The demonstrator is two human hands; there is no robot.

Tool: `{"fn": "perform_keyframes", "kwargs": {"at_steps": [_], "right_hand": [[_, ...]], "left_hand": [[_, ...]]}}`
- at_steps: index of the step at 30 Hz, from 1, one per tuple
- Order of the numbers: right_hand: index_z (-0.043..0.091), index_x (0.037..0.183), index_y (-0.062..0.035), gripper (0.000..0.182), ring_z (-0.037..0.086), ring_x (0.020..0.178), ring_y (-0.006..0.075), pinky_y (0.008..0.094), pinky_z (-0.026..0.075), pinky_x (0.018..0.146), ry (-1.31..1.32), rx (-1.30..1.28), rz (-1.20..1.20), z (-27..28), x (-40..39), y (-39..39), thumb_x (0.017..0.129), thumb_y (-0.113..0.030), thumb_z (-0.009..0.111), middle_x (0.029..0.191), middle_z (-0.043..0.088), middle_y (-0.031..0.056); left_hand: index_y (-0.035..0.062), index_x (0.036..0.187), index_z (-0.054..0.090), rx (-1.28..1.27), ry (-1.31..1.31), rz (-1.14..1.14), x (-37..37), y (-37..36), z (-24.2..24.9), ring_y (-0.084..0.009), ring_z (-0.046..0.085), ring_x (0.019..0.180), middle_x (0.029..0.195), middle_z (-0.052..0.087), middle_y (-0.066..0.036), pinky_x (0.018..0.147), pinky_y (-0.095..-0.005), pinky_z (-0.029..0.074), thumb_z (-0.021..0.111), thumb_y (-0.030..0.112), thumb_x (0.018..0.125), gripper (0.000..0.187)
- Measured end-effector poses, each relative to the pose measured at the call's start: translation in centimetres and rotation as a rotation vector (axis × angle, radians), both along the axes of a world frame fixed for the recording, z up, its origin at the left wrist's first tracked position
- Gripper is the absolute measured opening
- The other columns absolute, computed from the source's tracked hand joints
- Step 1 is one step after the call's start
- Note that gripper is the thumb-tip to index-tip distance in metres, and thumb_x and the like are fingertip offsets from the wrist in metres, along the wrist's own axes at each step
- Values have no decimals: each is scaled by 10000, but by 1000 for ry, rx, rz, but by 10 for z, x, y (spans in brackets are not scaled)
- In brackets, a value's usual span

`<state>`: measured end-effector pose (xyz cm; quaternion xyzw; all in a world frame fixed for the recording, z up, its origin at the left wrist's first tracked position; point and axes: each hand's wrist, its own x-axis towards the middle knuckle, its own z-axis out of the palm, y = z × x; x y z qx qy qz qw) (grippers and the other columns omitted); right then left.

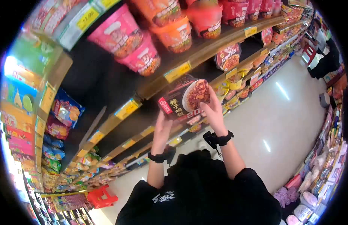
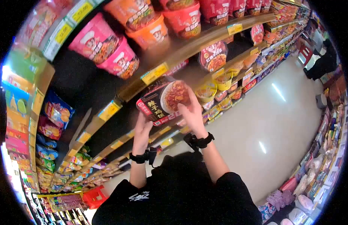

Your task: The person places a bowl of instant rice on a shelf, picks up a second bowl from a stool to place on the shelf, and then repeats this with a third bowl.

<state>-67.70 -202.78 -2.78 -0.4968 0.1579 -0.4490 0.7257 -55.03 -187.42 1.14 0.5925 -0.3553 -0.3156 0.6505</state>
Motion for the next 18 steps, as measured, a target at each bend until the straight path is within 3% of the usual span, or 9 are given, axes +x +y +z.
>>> {"fn": "perform_keyframes", "kwargs": {"at_steps": [5, 10, 12, 13, 16, 17, 18], "right_hand": [[283, 1415, 23, 652, 473, 1179, 155, 279, 391, 988, -24, -153, -146, -11, 36, -54, 830, 13, 571, 1321, 465, 97], [299, 1412, 13, 661, 470, 1182, 146, 279, 379, 1001, 55, -96, -113, -16, 47, -77, 820, 4, 592, 1311, 472, 79], [304, 1409, 14, 654, 472, 1178, 147, 277, 378, 1000, -12, -58, -78, -20, 57, -91, 821, 6, 590, 1299, 479, 78], [295, 1414, -1, 649, 497, 1139, 152, 284, 427, 949, -3, -138, -114, -26, 66, -102, 826, 31, 567, 1264, 495, 79], [280, 1423, -24, 659, 540, 1061, 161, 295, 482, 855, -78, -25, 17, -44, 80, -121, 825, 70, 540, 1240, 502, 90], [307, 1401, -40, 636, 570, 963, 165, 306, 507, 776, -164, 21, 69, -45, 84, -127, 819, 100, 521, 1199, 483, 84], [307, 1395, -39, 637, 565, 987, 174, 294, 501, 790, -109, 5, 39, -47, 85, -134, 808, 84, 522, 1203, 474, 88]], "left_hand": [[-24, 1443, 240, 35, -73, 14, 20, -49, -5, -204, 313, 1345, 1467, 327, -113, 1105, -333, 212, 468, 17, 862, 626], [-15, 1440, 239, -37, 102, -42, 11, -69, -4, -204, 325, 1338, 1459, 334, -115, 1100, -329, 228, 444, 9, 860, 615], [-7, 1447, 221, -124, 29, -58, 31, -83, -33, -208, 326, 1336, 1460, 331, -114, 1098, -330, 232, 437, 8, 859, 627], [1, 1449, 212, -108, 38, 4, 26, -90, -23, -213, 323, 1336, 1457, 327, -116, 1094, -332, 240, 466, 46, 882, 623], [1, 1448, 215, 10, -28, -18, 38, -104, -18, -223, 310, 1343, 1458, 316, -130, 1098, -336, 238, 498, 100, 907, 619], [-29, 1302, 435, 94, -60, 183, 44, -108, -29, -170, 461, 1153, 1257, 494, -90, 986, -306, 338, 586, 96, 856, 487], [-31, 1300, 438, 94, 5, 216, 47, -119, -38, -175, 461, 1154, 1257, 496, -94, 989, -309, 335, 593, 106, 856, 489]]}}
